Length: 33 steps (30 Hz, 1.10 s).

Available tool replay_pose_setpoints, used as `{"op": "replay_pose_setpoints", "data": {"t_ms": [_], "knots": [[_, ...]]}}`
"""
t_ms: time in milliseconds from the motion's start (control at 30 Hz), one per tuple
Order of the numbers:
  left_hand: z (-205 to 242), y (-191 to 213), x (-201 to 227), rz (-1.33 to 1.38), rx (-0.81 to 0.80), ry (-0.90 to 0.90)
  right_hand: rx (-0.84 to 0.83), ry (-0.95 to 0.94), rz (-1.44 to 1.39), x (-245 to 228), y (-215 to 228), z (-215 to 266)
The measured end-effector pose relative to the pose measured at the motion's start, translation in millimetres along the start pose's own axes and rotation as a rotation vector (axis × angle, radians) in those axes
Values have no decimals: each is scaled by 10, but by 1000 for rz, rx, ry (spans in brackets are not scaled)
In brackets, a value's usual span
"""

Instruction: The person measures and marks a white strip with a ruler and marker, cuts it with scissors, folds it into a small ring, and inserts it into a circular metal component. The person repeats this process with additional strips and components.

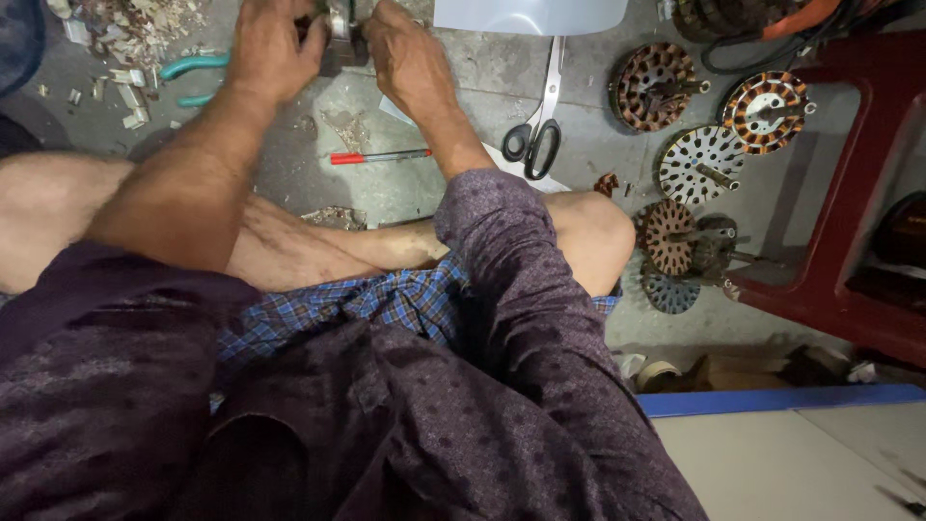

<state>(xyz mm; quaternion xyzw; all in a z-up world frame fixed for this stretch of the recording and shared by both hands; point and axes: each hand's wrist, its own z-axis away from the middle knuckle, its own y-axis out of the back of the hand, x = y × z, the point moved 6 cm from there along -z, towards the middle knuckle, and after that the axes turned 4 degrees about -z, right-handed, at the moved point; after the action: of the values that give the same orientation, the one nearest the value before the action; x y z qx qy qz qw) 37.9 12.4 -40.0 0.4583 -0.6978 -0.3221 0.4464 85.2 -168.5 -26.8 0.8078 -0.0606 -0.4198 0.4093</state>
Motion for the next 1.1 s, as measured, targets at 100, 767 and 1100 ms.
{"op": "replay_pose_setpoints", "data": {"t_ms": [100, 767, 1100], "knots": [[4, -219, -207, 375, -173, 226, -2, 11, -10, 3, 0, 7], [-21, -543, -432, 888, -258, 334, 113, -277, -186, 247, -90, -101], [42, -623, -563, 808, -268, 335, 168, -251, -194, 262, -83, -84]]}}
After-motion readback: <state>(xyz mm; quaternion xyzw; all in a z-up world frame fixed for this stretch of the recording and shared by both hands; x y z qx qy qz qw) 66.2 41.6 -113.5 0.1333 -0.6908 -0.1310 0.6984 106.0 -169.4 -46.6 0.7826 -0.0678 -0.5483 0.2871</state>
